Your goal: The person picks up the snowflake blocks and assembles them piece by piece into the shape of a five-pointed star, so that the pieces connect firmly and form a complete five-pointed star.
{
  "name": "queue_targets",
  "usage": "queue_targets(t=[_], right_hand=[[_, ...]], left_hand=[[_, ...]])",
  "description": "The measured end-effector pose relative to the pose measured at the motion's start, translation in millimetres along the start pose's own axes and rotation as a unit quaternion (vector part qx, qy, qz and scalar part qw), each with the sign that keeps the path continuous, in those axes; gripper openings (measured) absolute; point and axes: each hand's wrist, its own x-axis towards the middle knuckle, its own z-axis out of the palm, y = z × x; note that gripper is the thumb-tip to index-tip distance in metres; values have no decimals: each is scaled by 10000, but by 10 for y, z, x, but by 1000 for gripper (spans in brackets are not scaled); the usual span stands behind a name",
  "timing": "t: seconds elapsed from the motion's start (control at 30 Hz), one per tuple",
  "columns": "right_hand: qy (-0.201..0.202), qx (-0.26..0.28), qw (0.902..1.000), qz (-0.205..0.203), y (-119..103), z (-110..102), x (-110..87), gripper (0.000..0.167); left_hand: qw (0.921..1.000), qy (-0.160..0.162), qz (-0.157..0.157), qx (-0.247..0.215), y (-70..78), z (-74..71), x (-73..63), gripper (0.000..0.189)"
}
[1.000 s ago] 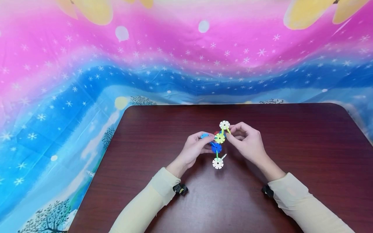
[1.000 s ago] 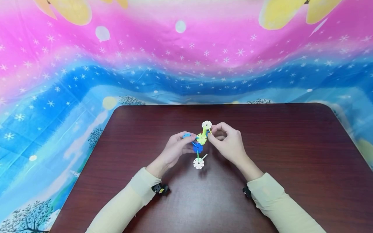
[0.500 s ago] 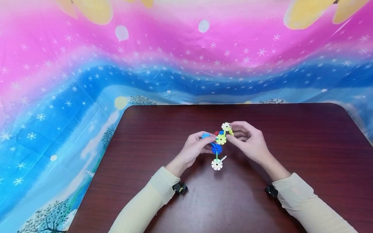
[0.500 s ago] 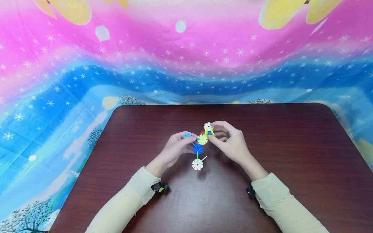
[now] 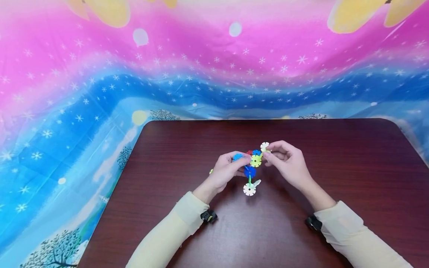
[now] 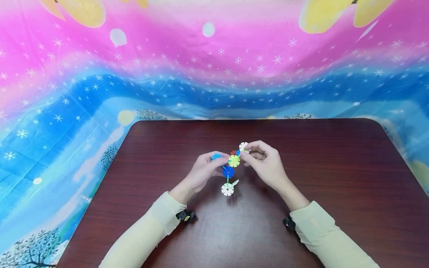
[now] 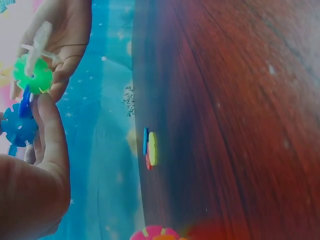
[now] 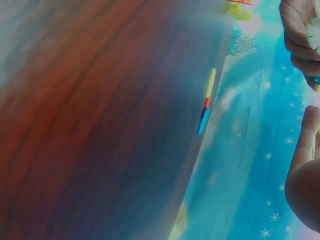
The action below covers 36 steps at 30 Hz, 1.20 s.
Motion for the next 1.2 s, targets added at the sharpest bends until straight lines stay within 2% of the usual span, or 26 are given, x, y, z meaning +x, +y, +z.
queue_targets(t=[0.13, 0.33, 0.6, 0.8, 1.07, 1.2], right_hand=[[35, 231, 9997, 84, -48, 2, -1, 26], [185, 902, 9957, 57, -72, 18, -11, 34], [337, 765, 9965, 54, -47, 66, -38, 30], [520, 499, 9974, 35, -78, 104, -47, 28], [1091, 926, 9895, 212, -93, 226, -82, 27], [1174, 839, 9894, 144, -96, 265, -88, 26]], left_hand=[[9999, 29, 29, 143, -5, 40, 8, 26], [9990, 271, -15, 347, -16, 83, 22, 26], [9979, 584, -7, 289, -15, 141, 14, 24], [9942, 939, 211, 472, 5, 185, -23, 21], [9871, 1390, 565, 554, -25, 250, -59, 19], [9859, 1455, 651, 509, -42, 259, -55, 19]])
